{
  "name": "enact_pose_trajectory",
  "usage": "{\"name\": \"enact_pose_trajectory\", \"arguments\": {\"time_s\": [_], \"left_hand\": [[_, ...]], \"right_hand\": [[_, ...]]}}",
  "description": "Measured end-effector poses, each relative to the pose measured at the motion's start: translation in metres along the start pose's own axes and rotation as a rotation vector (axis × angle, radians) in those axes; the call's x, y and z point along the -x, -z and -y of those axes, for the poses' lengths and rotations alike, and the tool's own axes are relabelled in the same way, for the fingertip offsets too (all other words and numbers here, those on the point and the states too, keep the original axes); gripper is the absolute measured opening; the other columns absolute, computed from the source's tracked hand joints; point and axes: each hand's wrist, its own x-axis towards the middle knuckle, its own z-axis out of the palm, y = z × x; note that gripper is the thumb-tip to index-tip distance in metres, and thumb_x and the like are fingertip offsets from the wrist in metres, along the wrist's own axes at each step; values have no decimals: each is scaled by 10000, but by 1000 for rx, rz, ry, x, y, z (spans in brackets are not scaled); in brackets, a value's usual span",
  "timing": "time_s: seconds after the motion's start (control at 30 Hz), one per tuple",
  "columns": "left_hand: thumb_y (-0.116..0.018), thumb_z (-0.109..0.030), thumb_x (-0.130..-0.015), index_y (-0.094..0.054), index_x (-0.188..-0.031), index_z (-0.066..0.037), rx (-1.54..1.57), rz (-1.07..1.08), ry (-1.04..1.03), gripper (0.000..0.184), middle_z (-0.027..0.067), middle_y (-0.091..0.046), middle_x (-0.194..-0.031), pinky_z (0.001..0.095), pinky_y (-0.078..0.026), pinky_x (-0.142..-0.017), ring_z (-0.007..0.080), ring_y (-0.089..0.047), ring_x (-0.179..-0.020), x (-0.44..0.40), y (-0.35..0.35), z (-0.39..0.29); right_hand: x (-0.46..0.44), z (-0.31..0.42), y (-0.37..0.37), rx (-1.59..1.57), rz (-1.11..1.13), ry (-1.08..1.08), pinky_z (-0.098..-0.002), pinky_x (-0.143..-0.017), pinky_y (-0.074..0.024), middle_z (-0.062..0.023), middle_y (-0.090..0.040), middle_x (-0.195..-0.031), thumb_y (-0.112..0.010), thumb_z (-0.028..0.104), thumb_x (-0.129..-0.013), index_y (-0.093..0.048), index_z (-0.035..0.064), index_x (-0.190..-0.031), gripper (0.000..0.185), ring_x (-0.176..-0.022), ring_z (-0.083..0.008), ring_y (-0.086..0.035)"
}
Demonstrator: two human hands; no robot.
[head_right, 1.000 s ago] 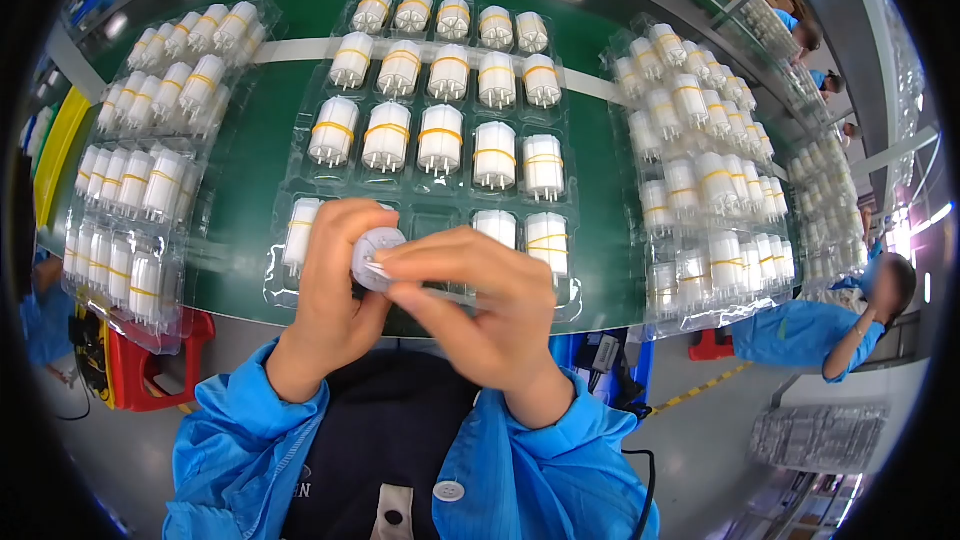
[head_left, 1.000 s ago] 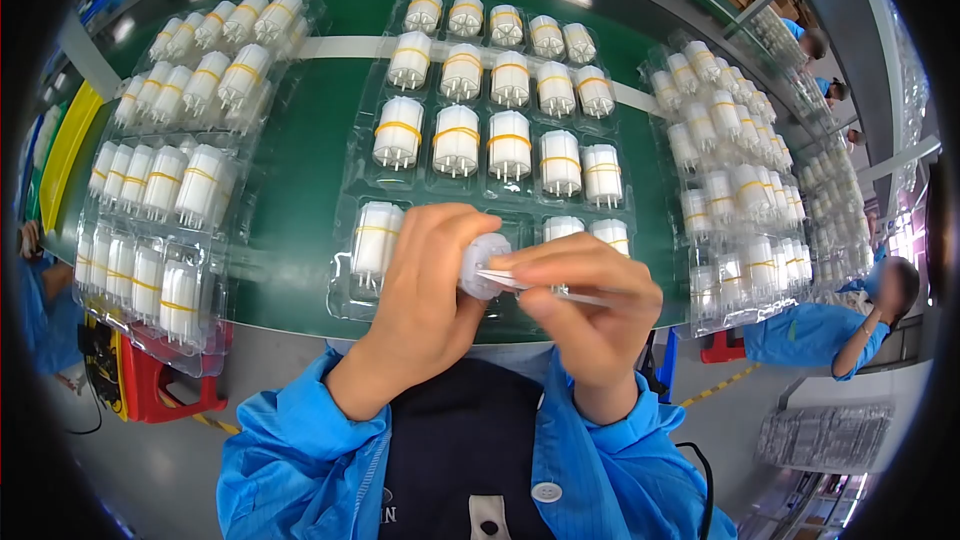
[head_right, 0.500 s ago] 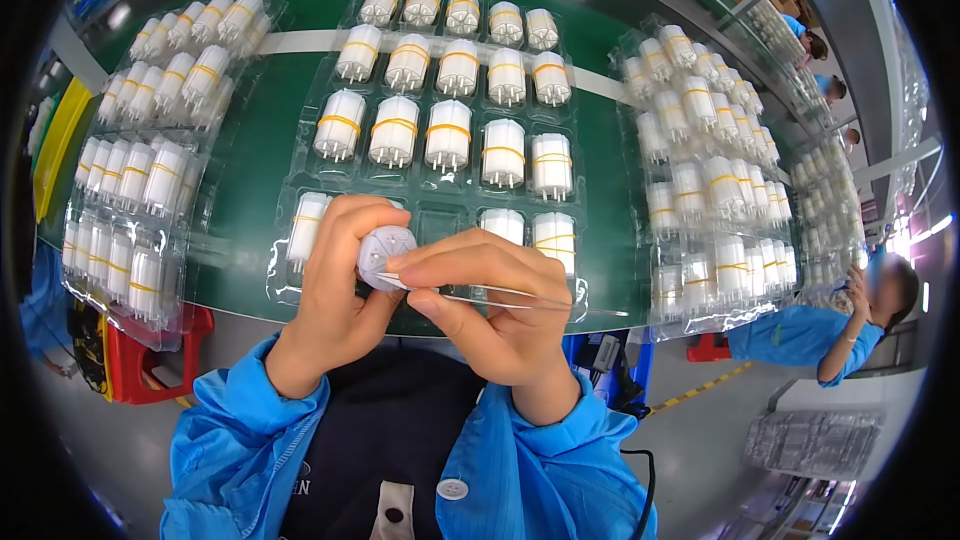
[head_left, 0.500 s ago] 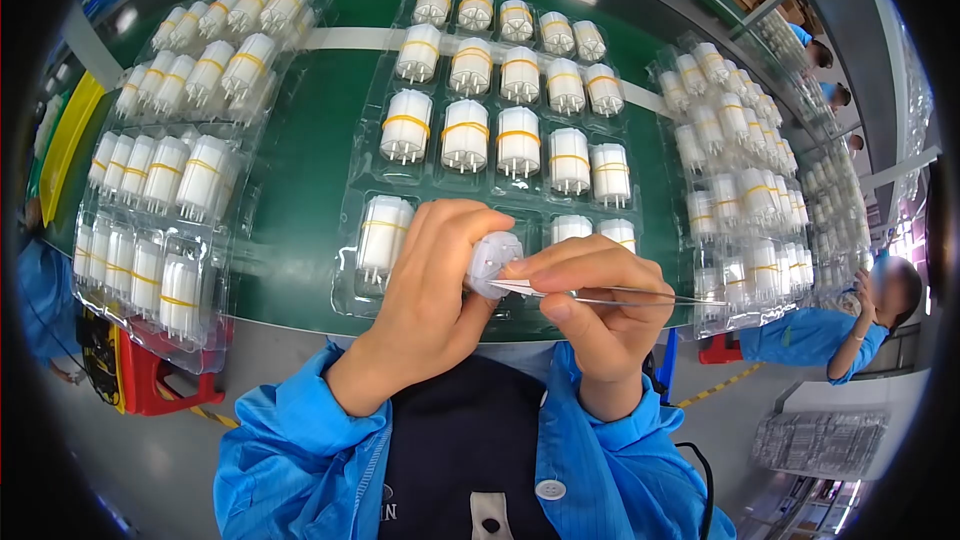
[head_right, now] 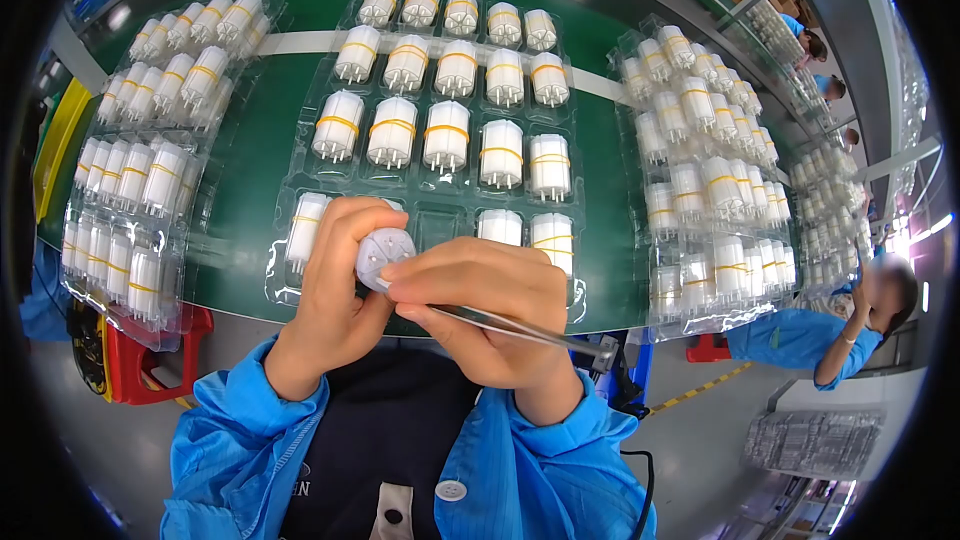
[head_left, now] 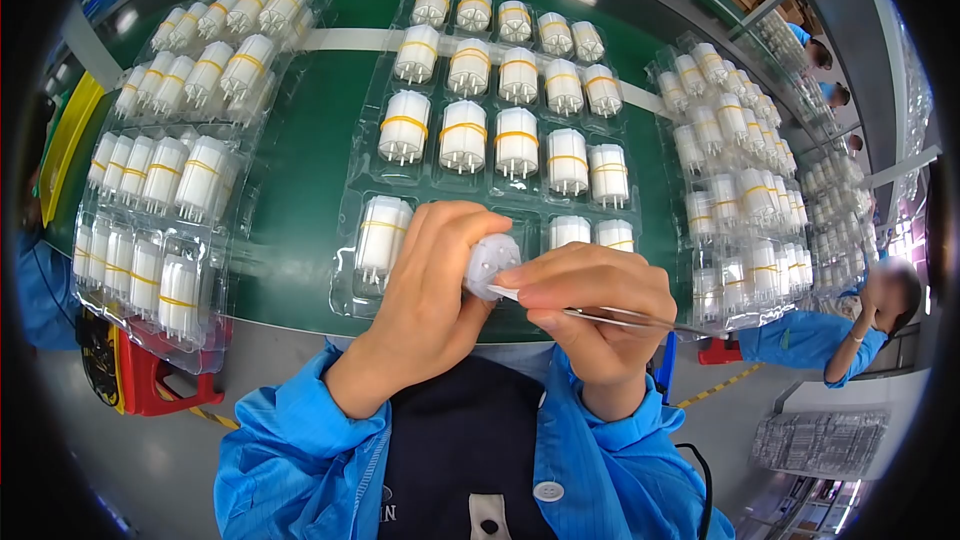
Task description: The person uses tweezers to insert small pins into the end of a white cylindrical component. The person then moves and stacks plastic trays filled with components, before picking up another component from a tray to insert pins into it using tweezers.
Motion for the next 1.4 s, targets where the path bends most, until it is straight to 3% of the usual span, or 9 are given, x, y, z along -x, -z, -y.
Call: {"name": "enact_pose_trajectory", "arguments": {"time_s": [0.27,0.37,1.4], "left_hand": [[-682,120,-661,-511,-1203,11,-26,5,-11,578,207,-530,-1125,440,-446,-866,403,-526,-1018,0,1,-1],[-682,115,-674,-510,-1202,13,18,8,40,565,204,-531,-1128,434,-446,-874,399,-531,-1027,2,1,-1],[-670,133,-652,-500,-1210,7,-20,-3,24,597,204,-533,-1120,444,-443,-871,399,-533,-1010,0,1,1]], "right_hand": [[-7,12,2,171,128,-6,-318,-663,-569,-162,-724,-871,-743,-20,-755,-717,-24,-904,152,-773,-273,-717],[2,5,4,-90,-39,-147,-309,-691,-566,-154,-732,-890,-733,-22,-781,-716,-26,-937,157,-797,-249,-720],[1,9,-1,82,-7,-135,-272,-612,-530,-144,-713,-817,-728,-19,-797,-718,-21,-918,121,-702,-196,-696]]}}
